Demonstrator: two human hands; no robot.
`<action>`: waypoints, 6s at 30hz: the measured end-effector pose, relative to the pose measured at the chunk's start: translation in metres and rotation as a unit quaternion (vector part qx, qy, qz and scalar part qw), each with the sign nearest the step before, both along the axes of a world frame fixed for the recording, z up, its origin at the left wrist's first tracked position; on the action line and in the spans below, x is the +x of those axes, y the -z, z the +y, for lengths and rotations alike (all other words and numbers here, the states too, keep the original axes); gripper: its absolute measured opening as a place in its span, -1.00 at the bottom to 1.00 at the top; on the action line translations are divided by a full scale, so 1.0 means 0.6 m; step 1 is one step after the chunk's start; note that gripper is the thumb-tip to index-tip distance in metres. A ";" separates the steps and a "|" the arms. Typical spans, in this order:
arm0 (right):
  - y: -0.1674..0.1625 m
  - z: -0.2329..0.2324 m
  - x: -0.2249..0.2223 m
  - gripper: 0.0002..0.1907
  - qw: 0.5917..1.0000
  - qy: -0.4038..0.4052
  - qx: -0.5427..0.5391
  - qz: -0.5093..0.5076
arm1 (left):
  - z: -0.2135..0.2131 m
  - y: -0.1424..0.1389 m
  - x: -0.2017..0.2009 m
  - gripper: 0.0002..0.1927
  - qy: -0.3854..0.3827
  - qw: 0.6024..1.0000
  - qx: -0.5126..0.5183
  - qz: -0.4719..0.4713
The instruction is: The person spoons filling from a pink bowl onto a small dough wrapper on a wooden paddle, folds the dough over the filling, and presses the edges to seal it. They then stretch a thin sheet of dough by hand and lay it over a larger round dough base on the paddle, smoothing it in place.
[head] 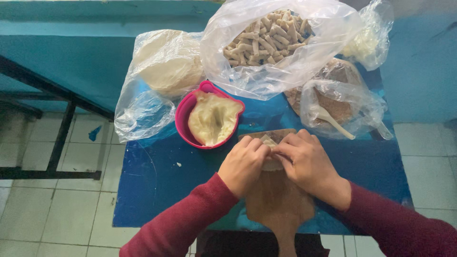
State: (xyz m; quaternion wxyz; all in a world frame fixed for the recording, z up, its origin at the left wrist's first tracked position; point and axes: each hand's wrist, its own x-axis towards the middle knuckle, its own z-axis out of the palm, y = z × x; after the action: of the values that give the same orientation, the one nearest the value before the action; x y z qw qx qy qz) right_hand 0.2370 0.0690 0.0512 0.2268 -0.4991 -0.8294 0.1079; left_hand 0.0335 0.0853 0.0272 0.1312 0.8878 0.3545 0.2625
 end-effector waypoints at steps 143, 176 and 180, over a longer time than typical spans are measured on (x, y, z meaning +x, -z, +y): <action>0.003 -0.049 0.111 -0.75 0.895 0.243 -0.274 0.253 | -0.023 -0.003 -0.014 -0.71 -0.104 0.970 -0.163 -0.146; 0.020 -0.056 0.121 -0.75 0.857 0.248 -0.292 0.344 | -0.032 -0.002 -0.006 -0.62 -0.089 0.972 -0.108 -0.190; 0.011 -0.054 0.191 -0.77 0.868 0.281 -0.180 0.369 | -0.033 -0.005 -0.004 -0.61 -0.084 0.969 -0.114 -0.202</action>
State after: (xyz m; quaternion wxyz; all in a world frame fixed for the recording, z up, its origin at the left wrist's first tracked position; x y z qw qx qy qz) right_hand 0.3513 0.0363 0.0446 0.4430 -0.6671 -0.4764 0.3629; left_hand 0.0309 0.0657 0.0302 0.2781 0.7628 0.4211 0.4043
